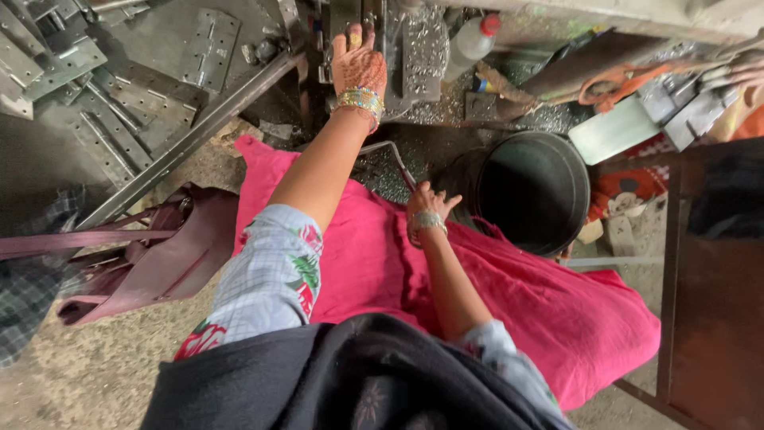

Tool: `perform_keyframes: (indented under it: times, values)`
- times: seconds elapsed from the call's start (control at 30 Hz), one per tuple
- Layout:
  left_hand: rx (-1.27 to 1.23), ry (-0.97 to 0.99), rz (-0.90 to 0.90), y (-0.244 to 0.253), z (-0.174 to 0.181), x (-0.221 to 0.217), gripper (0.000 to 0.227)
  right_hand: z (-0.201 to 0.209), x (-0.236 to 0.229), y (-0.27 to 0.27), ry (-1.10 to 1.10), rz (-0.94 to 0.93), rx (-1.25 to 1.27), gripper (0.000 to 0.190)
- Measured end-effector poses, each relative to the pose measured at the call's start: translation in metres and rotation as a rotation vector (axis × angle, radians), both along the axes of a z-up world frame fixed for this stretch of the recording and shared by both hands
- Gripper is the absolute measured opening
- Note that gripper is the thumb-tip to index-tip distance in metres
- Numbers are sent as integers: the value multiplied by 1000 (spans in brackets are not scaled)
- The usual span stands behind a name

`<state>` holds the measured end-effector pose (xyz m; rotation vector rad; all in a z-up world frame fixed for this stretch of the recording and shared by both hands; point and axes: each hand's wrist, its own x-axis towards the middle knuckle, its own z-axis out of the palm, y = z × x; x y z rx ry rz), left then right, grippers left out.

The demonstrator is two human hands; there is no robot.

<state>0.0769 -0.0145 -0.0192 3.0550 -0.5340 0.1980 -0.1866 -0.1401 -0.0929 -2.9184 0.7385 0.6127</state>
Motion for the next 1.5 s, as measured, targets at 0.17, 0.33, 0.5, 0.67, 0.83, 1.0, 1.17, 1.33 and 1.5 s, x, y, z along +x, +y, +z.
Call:
perform_keyframes:
  times: [0.17,0.33,0.5,0.67,0.83,1.0,1.17,1.33,1.5]
  values:
    - [145,-79,4,-10,9,44,23,30,-11,-3,-160,165,-131,44]
    - [156,-264,101,-11,26,36,29,-8,-14,12,-215,94,-209,37]
    - [128,-4,-18,23,44,24,29,6,10,7,-120,85,-104,39]
    - [348,-26,-92,7,28,5,30,31,5,-9,-218,190,-262,31]
    - [224,-45,-83,7,27,11,31,-45,-12,-8,46,-15,50,56]
    - [68,-217,39,14,38,2,31,-90,-36,-34,211,188,-36,93]
    - [-300,-190,95,141,67,-15,17,-26,-11,-24,-45,79,-18,45]
    - [155,-25,543,331,29,-3,25,37,-3,-22,-173,181,-196,26]
    - [31,103,607,410,-13,26,70,48,7,-8,-266,128,-124,24]
